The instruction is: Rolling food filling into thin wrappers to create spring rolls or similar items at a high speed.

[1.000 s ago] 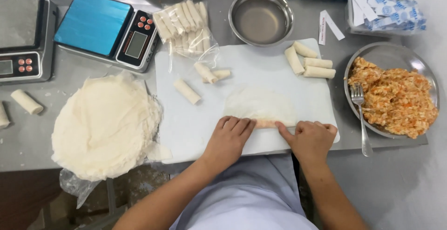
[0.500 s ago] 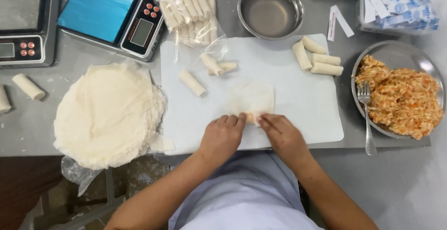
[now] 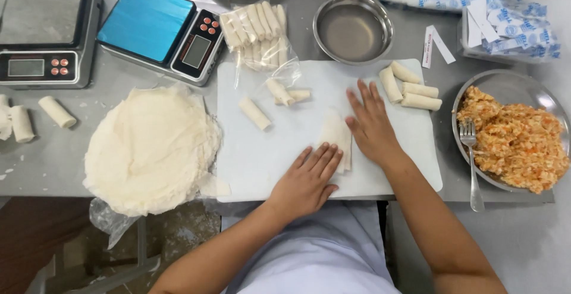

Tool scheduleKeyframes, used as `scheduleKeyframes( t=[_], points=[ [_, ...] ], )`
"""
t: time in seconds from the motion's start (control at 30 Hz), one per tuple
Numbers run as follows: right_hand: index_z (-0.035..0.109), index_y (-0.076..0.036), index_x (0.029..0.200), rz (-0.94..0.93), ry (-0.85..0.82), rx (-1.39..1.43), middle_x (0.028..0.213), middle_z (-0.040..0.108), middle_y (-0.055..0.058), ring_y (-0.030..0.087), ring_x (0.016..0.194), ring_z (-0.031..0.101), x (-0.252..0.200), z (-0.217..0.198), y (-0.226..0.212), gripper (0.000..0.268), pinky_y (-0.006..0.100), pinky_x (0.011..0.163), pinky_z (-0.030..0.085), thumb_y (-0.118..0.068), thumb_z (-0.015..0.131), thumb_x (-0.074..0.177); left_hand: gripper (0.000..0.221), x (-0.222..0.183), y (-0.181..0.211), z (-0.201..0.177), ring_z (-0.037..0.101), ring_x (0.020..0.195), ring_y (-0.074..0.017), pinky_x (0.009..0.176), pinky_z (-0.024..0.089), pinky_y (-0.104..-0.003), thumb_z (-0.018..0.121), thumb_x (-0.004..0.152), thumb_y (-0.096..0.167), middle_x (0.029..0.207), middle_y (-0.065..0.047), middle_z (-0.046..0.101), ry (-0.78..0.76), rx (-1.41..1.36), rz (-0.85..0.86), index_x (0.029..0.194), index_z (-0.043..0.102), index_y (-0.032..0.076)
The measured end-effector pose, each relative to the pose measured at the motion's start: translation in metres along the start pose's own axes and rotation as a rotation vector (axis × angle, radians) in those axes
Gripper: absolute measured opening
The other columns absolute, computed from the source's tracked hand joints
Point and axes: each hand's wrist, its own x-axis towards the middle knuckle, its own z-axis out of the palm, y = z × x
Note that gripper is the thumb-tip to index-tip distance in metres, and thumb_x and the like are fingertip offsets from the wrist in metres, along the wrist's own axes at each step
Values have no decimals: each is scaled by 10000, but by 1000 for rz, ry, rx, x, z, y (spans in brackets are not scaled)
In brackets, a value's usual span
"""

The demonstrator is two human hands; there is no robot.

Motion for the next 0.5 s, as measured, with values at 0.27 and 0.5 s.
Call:
scheduleKeyframes(
  t=[0.27,0.5],
  points=[
    [420,-357,1584,-55,-218,107,1735,127,102,486,1559,9,38,8,26,830,717,1197,18,-738,67,937,696,1,-3,6,369,1492,-411,1221,260,-545,407,1047,446,1539,-259,447,-23,-27,-56,1562,359,-21],
    [347,-325,1614,-111,-142,-388,1742,135,124,489,1568,41,3,-1,2,865,779,1160,74,-824,186,926,807,6,0,-4,279,1532,-458,1236,182,-618,421,989,560,1579,-312,362,-80,-54,-90,1549,355,-19]
  ],
)
